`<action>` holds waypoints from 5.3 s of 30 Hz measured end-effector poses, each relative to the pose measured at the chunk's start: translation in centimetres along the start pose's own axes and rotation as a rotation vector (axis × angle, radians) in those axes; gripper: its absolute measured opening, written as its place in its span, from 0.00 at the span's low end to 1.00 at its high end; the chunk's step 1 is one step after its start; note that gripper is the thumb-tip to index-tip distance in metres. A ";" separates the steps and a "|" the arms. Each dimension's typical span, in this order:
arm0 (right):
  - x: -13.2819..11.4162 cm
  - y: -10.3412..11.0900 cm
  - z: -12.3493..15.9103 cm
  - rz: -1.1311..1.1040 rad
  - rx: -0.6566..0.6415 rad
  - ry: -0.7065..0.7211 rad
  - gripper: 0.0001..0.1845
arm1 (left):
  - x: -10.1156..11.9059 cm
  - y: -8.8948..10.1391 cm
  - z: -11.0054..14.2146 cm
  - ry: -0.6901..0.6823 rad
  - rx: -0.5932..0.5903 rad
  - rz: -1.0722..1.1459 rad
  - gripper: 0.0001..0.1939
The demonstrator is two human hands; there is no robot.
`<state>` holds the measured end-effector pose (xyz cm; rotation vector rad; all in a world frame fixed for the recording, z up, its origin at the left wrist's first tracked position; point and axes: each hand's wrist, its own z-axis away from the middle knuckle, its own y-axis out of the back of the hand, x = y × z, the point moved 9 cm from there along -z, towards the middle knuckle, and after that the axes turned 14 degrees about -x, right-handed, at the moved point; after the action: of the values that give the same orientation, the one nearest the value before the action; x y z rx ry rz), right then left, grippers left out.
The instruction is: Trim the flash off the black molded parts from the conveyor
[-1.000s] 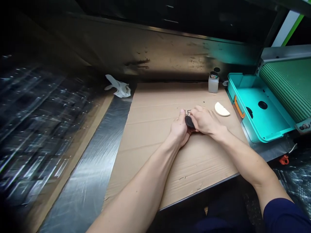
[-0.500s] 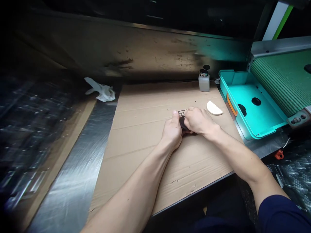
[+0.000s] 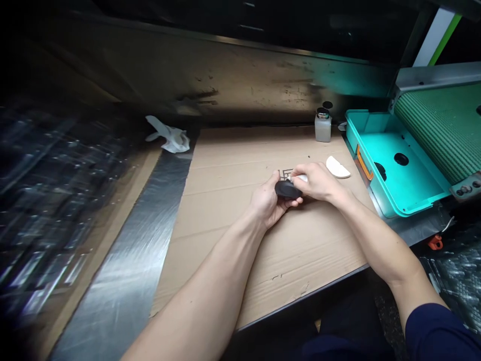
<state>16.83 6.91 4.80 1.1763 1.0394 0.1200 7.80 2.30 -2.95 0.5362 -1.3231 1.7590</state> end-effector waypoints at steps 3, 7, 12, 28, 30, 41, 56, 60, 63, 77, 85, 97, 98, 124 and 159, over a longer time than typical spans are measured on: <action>-0.1 0.2 0.2 0.045 -0.040 -0.009 0.11 | -0.1 -0.1 -0.1 0.010 -0.022 -0.018 0.27; -0.2 0.2 0.3 0.118 -0.076 -0.013 0.12 | -0.1 -0.1 -0.1 0.037 -0.035 -0.018 0.26; -0.8 0.1 0.2 0.174 -0.052 0.054 0.12 | -0.1 -0.2 -0.1 0.032 -0.014 -0.070 0.25; -0.7 0.0 0.2 0.148 -0.131 0.040 0.12 | -0.5 -0.4 -0.8 -0.116 -0.052 -0.408 0.29; -0.6 0.0 0.3 0.148 -0.149 0.028 0.11 | -0.4 -0.5 -0.7 -0.112 -0.045 -0.399 0.29; -0.5 -0.4 -0.1 0.142 -0.119 0.037 0.12 | -0.3 -0.3 -0.4 -0.012 -0.026 -0.153 0.26; -1.6 0.0 0.2 0.155 -0.062 0.106 0.11 | 0.1 0.0 0.3 0.087 -0.021 -0.003 0.24; -1.3 -0.9 0.1 0.234 -0.145 0.052 0.13 | -0.3 0.1 0.0 0.067 0.013 -0.075 0.24; -1.1 -1.3 0.0 0.298 -0.165 0.010 0.13 | -0.5 -0.1 -0.3 0.069 0.008 -0.126 0.26; -0.5 -1.9 -0.5 0.319 -0.156 0.008 0.13 | 0.1 0.0 -0.5 0.031 0.050 -0.259 0.24; -0.5 -0.9 -1.0 0.188 -0.183 -0.046 0.10 | -0.1 0.0 -0.6 0.027 0.054 -0.341 0.23; 2.4 1.3 0.6 0.040 -0.114 -0.162 0.11 | -0.2 0.4 -0.1 0.117 0.072 -0.146 0.26; 2.5 1.8 0.7 0.033 -0.073 -0.181 0.11 | -0.2 0.5 0.1 0.149 0.064 -0.081 0.26; -0.3 -0.9 0.2 0.071 -0.216 0.033 0.11 | -0.5 -0.1 0.2 0.110 -0.071 -0.293 0.24; 6.5 6.9 2.8 0.262 0.471 -0.416 0.20 | 0.5 0.9 0.9 0.120 -0.229 0.397 0.27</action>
<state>25.37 11.66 6.33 1.6776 0.5521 -0.1699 6.61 1.59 -2.74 0.0374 -1.5979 1.8825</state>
